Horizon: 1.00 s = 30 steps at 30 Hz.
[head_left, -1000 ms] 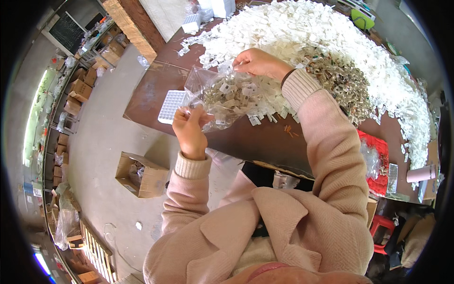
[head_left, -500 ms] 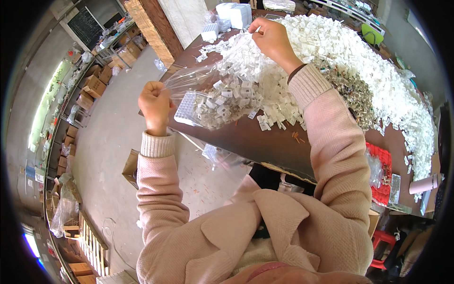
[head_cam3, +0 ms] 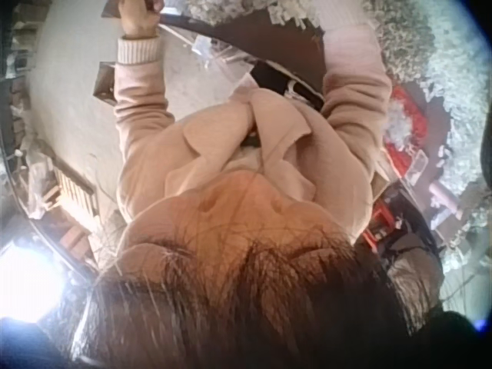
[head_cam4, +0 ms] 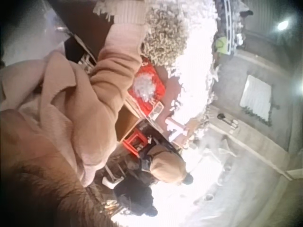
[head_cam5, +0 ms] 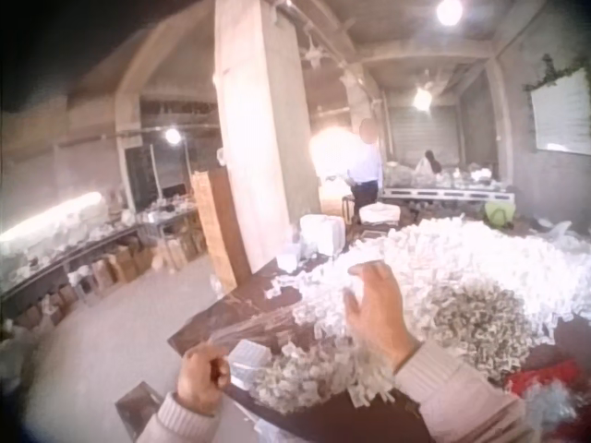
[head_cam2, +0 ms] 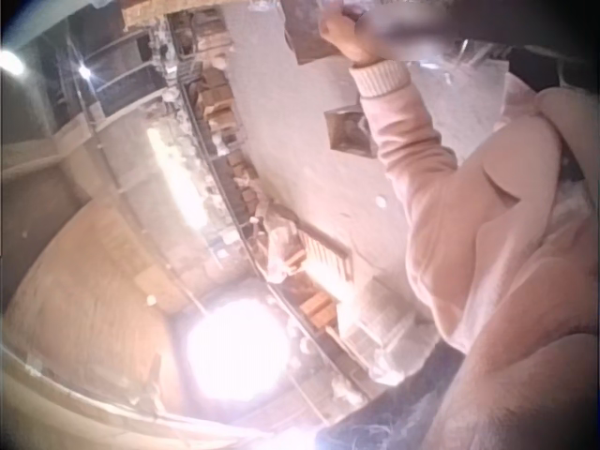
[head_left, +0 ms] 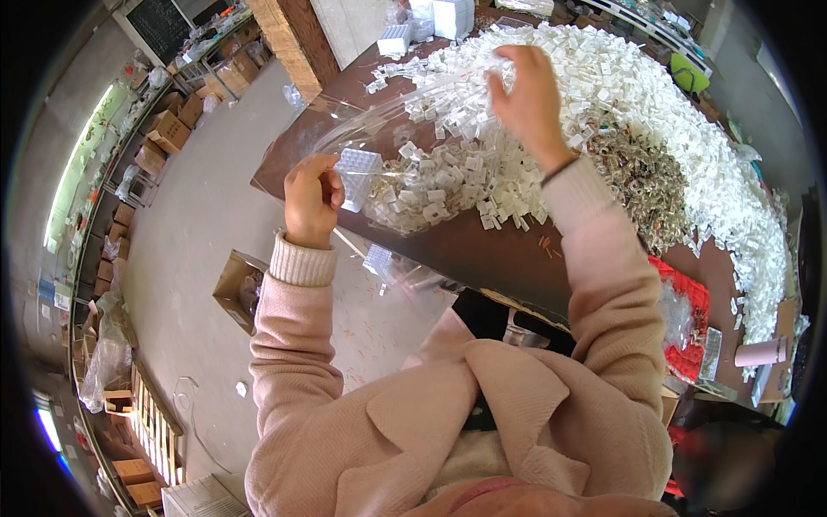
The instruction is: The person assembles small white plastic housings with metal clips and LED modules at a workbench. They pick parts from a large pile, insert clips into housings, place LED modules inside, and pack the assembled units into a clear plastic bag. The person also handles a red tray and a white plastic tray during the process.
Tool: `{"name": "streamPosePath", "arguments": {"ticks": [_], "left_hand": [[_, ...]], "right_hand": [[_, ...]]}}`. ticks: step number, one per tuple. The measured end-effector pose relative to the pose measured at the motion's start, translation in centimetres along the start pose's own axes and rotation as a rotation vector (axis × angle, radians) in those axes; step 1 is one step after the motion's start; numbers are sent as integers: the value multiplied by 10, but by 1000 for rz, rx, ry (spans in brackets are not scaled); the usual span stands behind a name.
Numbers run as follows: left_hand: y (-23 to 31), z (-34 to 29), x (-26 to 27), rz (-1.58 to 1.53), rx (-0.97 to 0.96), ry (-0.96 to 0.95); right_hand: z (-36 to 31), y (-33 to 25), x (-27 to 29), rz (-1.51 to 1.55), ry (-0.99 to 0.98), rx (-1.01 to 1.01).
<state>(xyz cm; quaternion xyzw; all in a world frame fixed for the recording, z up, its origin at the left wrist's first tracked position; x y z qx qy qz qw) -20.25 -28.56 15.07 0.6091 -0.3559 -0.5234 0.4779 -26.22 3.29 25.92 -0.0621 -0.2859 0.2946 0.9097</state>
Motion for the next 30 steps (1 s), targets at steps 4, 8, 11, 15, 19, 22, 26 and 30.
{"name": "streamPosePath", "arguments": {"ticks": [4,8,11,15,19,22,26,30], "left_hand": [[25,-9,-30,264,-138,-181],[90,-23,-86,1136,-588,-293],[111,-35,-164,1338,-1047,-635],[54,-34,-268,1510,-1288,-1049],[5,-25,-317,1691,-1460,-1225],[-14,3,-318,1843,-1404,-1275],[-16,40,-303,1888,-1298,-1231],[38,59,-283,1926,-1364,-978]], "right_hand": [[-86,-123,-22,357,-299,304],[-97,-156,-59,304,-313,222],[-114,-176,-61,330,-330,314],[-138,-186,-65,298,-423,360],[-146,-179,-65,274,-366,443],[-153,-170,-62,273,-400,460],[-150,-168,-41,272,-323,447],[-130,-169,-7,294,-141,484]]}}
Point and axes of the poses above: each hand's wrist, its own z-axis towards the middle knuckle, its own x-axis out of the back of the hand, y = z × x, the point moved 8 cm from there along z, towards the middle knuckle, and after that the axes turned 5 degrees about -y, right-handed, at the moved point
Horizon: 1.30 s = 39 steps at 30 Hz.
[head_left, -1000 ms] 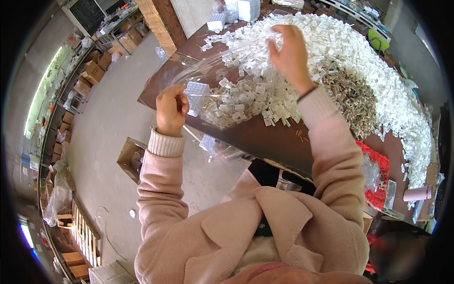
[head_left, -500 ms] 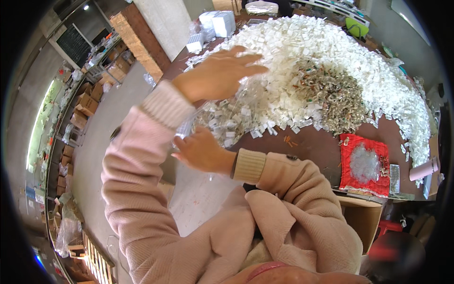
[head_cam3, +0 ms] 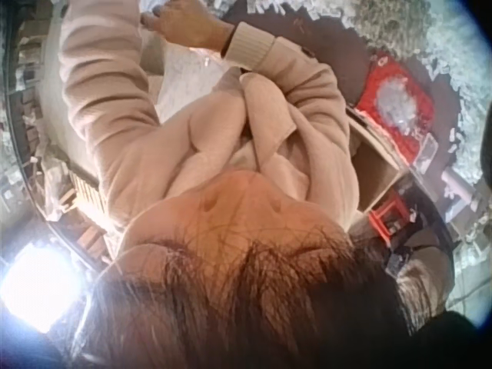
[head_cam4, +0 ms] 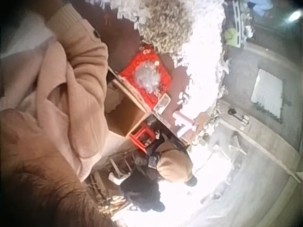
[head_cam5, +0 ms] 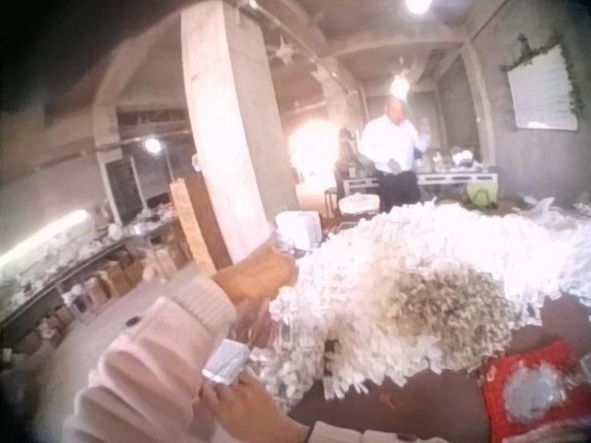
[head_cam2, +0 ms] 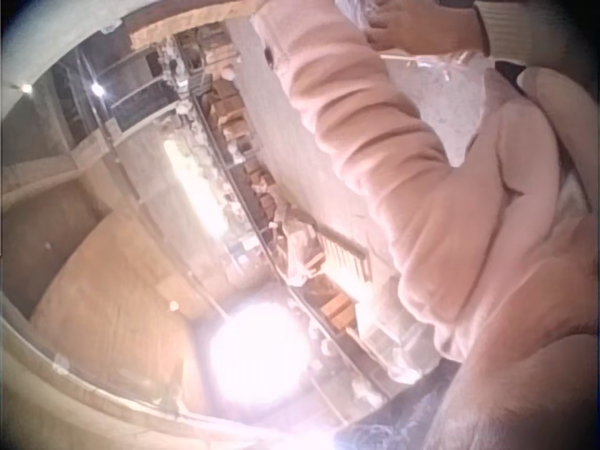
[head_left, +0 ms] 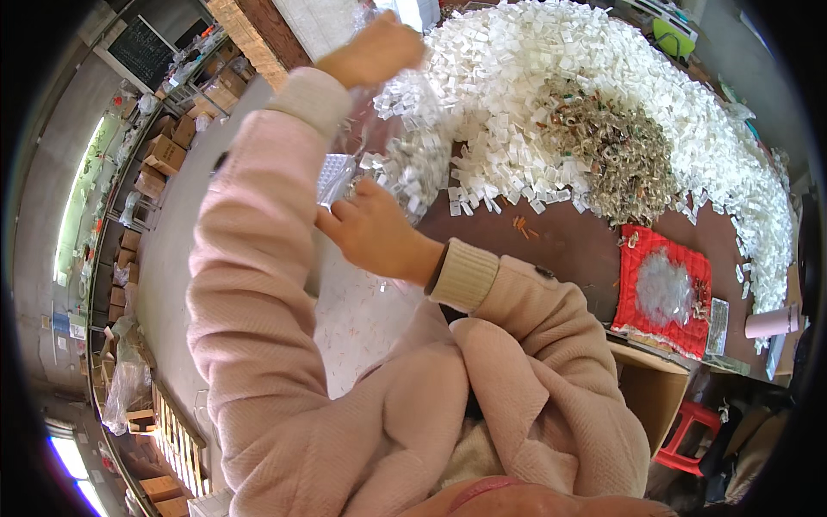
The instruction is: The person assembles small white plastic housings with metal clips and LED modules at a workbench. They pick parts from a large pile, insert clips into housings, place LED modules inside, and pack the assembled units into a clear plastic bag. The person also handles a red tray and a white plastic tray during the process.
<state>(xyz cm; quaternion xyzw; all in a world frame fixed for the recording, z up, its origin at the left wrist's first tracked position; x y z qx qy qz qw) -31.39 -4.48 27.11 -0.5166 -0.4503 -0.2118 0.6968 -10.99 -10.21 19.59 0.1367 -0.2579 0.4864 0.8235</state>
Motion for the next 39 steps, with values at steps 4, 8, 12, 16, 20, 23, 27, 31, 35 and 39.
{"name": "streamPosePath", "arguments": {"ticks": [4,8,12,16,20,23,27,31,35,39], "left_hand": [[-86,-34,-8,10,403,-948],[-90,-93,29,-630,515,-97],[-35,-102,16,-1273,476,69],[76,-103,-8,-1601,615,21],[148,-95,-23,-1805,589,-45],[163,-88,-25,-1917,541,-19],[159,-91,-31,-1954,520,-30],[146,-104,-28,-2105,232,274],[194,-96,-47,-2016,7,479],[245,-66,-94,-1897,371,441]], "right_hand": [[3,15,84,22,189,33],[-38,90,216,-85,214,-306],[-91,143,270,338,262,-644],[-149,136,299,374,209,-755],[-207,126,297,394,224,-996],[-235,101,309,605,580,-878],[-261,97,278,427,398,-989],[-288,110,243,470,382,-1057],[-304,124,233,628,577,-1080],[-295,125,231,553,441,-1119]]}}
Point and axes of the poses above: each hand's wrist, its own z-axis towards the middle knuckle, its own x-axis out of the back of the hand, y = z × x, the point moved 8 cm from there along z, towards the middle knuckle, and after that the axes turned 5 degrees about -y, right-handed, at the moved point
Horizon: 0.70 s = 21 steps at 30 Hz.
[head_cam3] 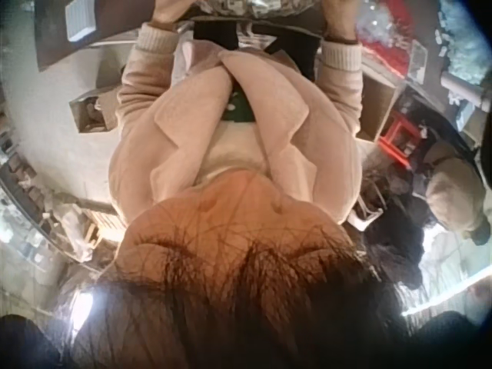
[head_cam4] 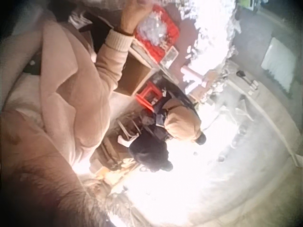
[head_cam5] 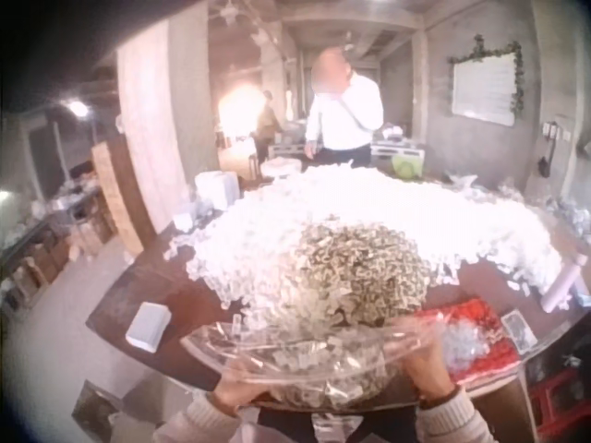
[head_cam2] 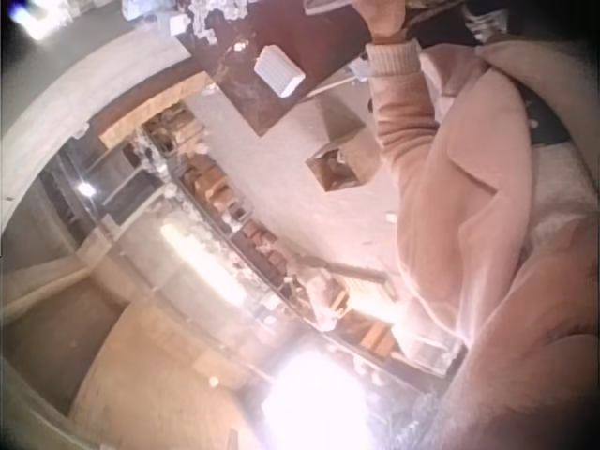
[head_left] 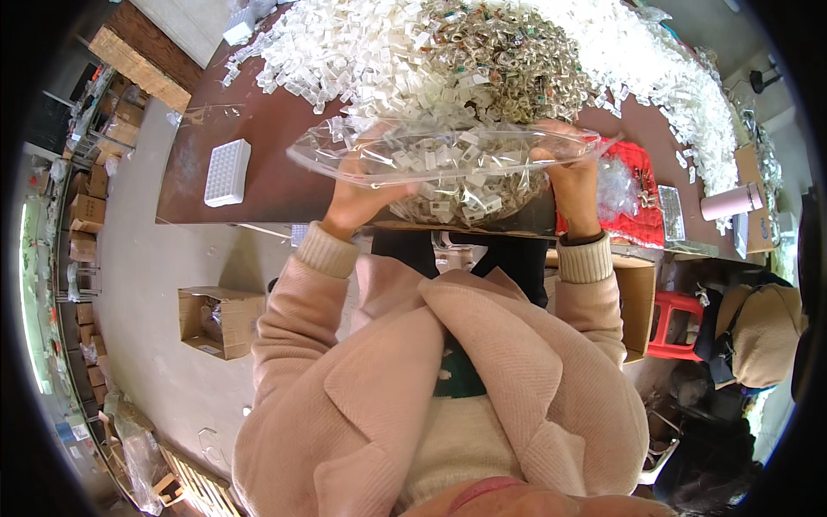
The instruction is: The person assembles small white plastic housings with metal clips and LED modules at a workbench. They pick parts from a large pile, insert clips into housings, place LED modules inside, and pack the assembled units into a clear plastic bag. The person also handles a red tray and a white plastic tray during the process.
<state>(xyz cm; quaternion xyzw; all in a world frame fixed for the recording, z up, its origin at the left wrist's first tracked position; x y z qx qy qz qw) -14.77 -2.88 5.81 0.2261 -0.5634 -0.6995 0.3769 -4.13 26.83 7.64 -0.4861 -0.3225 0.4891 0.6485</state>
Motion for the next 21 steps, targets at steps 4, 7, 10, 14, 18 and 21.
{"name": "streamPosePath", "arguments": {"ticks": [4,7,10,14,18,21], "left_hand": [[-2,9,11,-122,-173,209],[14,8,34,-400,-369,215],[16,4,46,-116,-203,248],[8,7,32,-176,-116,111],[-5,12,28,-221,-67,81],[-8,20,26,-220,-79,117]], "right_hand": [[4,-13,-2,-135,89,-83],[-2,-84,-26,-656,52,616],[5,-69,-20,-297,128,310],[9,-53,-31,-320,108,190],[12,-36,-27,-2,6,75],[19,-32,-29,-215,-175,36]]}}
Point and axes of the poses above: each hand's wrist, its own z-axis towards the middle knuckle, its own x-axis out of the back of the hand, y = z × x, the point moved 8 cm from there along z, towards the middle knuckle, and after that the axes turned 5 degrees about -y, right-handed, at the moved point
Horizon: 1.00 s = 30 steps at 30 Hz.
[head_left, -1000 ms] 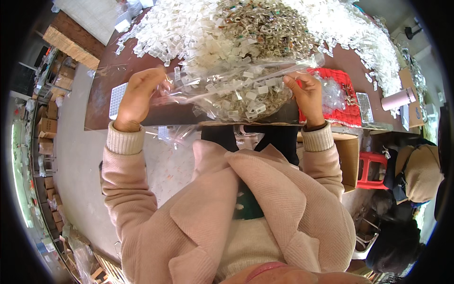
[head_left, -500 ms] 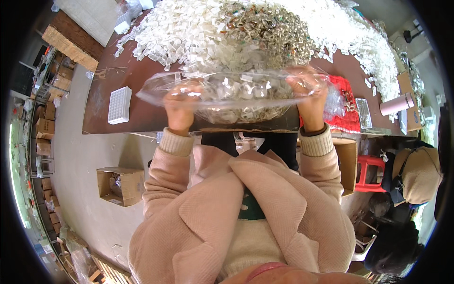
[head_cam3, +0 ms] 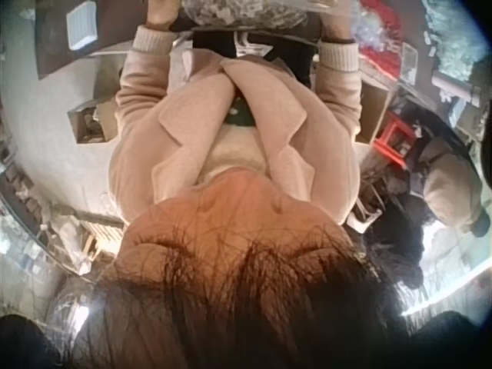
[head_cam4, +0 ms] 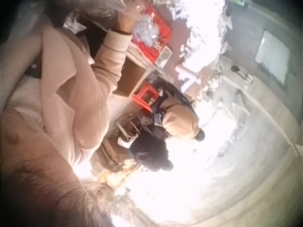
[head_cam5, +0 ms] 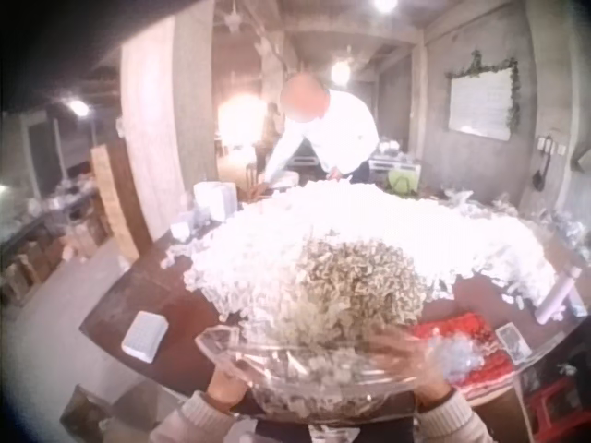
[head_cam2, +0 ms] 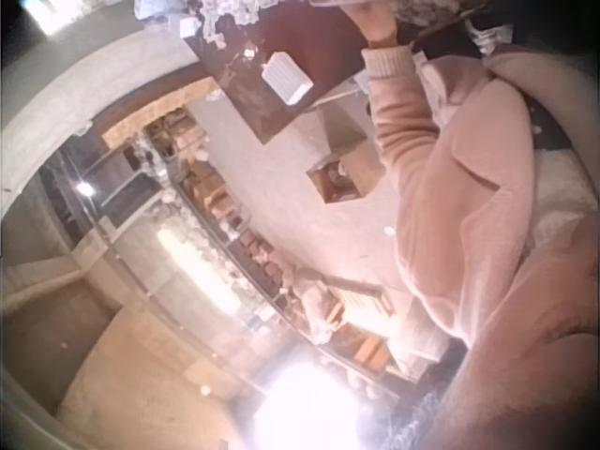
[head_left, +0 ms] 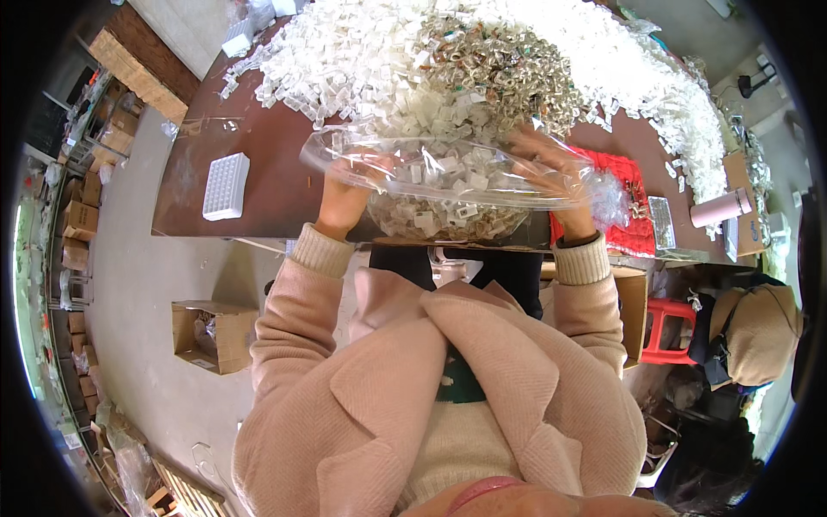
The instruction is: The person assembles small white plastic housings with metal clips and LED modules at a workbench. They pick parts from a large pile, insert clips into housings, place LED modules inside, and pack the assembled units into a clear plastic bag. The person also handles a red tray and a white plastic tray during the process.
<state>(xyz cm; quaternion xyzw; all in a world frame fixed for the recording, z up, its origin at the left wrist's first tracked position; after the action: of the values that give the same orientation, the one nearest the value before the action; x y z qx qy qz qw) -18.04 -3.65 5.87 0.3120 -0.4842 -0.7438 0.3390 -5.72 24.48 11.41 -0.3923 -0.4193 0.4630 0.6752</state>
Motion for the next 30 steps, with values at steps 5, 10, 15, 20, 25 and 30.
{"name": "streamPosePath", "arguments": {"ticks": [5,10,15,20,25,30], "left_hand": [[24,11,6,49,-85,37],[41,-52,-5,420,-193,-66],[-2,-89,2,145,129,188],[-14,-67,5,-221,243,356],[39,-76,30,74,49,646],[114,-57,-89,634,-636,-345]], "right_hand": [[-12,-10,10,-408,-34,206],[-61,-8,-7,-30,-157,326],[-90,24,-10,-74,63,-72],[-71,64,-20,411,234,-465],[-63,71,-20,375,238,-576],[-61,73,-19,324,246,-585]]}}
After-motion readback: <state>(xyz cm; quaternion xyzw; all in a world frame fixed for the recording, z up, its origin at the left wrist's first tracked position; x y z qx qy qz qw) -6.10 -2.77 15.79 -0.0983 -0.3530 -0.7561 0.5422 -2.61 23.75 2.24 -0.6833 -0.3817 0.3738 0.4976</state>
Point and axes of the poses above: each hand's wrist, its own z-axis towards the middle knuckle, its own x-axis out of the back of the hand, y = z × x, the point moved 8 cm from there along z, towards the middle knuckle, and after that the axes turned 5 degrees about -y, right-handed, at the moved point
